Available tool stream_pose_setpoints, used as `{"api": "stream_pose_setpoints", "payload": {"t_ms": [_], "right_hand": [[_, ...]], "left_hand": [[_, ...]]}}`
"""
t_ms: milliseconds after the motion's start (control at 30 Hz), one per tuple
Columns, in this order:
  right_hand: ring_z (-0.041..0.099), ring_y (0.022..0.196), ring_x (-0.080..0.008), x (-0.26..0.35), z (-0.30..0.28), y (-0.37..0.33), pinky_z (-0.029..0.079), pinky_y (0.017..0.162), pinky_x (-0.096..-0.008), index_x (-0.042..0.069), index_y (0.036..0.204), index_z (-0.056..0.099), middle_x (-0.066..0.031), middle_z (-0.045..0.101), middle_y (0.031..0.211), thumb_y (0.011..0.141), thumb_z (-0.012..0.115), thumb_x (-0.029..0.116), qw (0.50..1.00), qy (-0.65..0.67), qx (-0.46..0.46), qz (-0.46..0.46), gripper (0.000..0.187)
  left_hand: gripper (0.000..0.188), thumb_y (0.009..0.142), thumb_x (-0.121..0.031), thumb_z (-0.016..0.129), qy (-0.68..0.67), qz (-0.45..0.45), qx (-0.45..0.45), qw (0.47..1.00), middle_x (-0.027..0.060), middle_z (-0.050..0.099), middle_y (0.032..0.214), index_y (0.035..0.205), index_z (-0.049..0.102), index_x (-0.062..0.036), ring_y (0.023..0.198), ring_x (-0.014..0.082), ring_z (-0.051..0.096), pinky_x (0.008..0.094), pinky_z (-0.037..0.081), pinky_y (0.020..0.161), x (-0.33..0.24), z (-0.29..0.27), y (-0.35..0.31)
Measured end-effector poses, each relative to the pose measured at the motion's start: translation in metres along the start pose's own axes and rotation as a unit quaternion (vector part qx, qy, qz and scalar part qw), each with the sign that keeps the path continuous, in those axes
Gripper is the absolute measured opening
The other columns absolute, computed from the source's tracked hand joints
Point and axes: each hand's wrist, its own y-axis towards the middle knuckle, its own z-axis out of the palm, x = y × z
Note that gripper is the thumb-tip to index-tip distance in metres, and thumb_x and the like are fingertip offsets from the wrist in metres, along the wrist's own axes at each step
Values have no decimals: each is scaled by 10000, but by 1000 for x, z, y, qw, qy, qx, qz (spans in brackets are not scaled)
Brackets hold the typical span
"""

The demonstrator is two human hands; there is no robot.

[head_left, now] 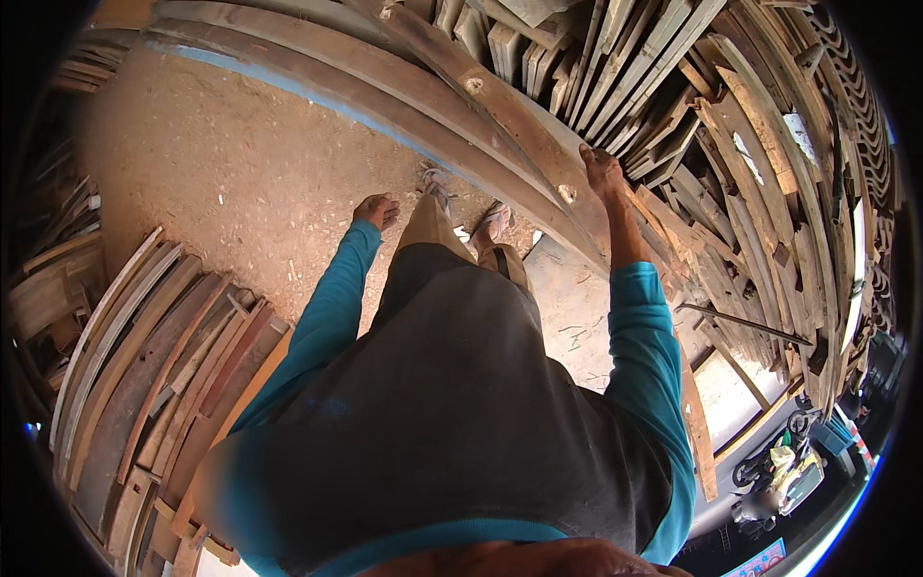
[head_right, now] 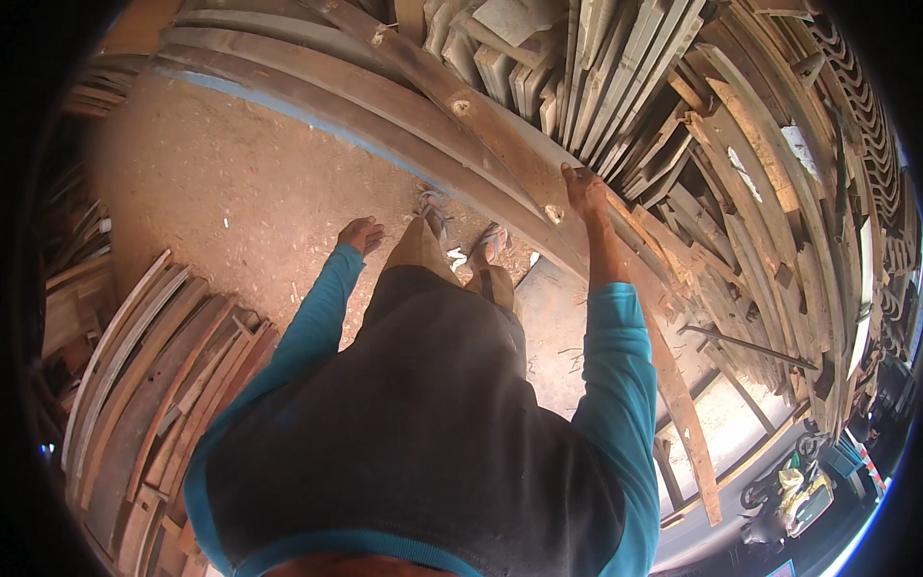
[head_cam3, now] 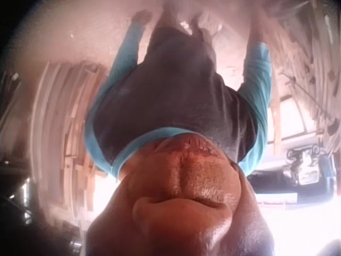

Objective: The person uses a hammer to strike a small wooden block against a larger plank, then walks to a pile of lumber to select and move planks. The person continues hammering the block and later lifts and repositions a long plank.

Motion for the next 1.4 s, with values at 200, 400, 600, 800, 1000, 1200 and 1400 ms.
{"api": "stream_pose_setpoints", "payload": {"t_ms": [200,400,600,800,1000,1200,1400], "right_hand": [[478,651,-167,-95,68,96,426,633,-364,17,737,566,-38,541,685,950,492,651,995,96,16,33,673],[611,887,-258,-42,86,128,480,827,-392,-35,1013,693,-138,670,938,936,551,596,960,78,202,174,651],[541,1246,-310,-13,105,135,376,1062,-366,-13,1324,580,-192,606,1313,971,564,475,975,85,170,115,603],[516,1283,-301,-60,135,152,361,1090,-368,30,1380,541,-155,579,1364,964,593,419,977,120,158,77,572],[548,1237,-308,-31,123,121,393,1059,-369,5,1335,570,-191,596,1325,942,542,589,993,-35,109,21,704],[620,1120,-291,69,86,65,410,1024,-386,-12,1207,667,-210,689,1124,948,372,721,934,59,323,141,831],[618,1103,-273,126,88,-3,433,1001,-395,-26,1231,636,-206,675,1137,966,392,684,956,96,273,41,796]], "left_hand": [[374,945,-301,664,-94,-18,212,973,140,708,1054,1219,586,-59,905,224,699,325,583,738,5,104,111],[486,954,-476,593,-106,-116,120,980,131,653,1220,1294,561,-130,1042,232,647,380,540,871,14,223,215],[742,912,-684,452,-172,-179,53,967,132,528,1413,1416,489,-141,1294,282,507,458,427,1039,-24,277,266],[781,872,-755,327,-342,-135,58,928,91,649,1231,1296,583,-151,1148,309,608,506,459,1010,-70,293,285],[615,925,-642,347,-518,-132,186,824,86,689,1091,1145,651,-154,969,319,673,536,565,842,-78,283,307],[578,936,-609,365,-527,-46,165,833,86,691,1071,1137,651,-148,954,316,676,519,568,843,-68,227,256],[542,947,-577,383,-522,-9,123,844,85,694,1050,1129,650,-142,938,313,678,503,571,843,-42,153,213]]}}
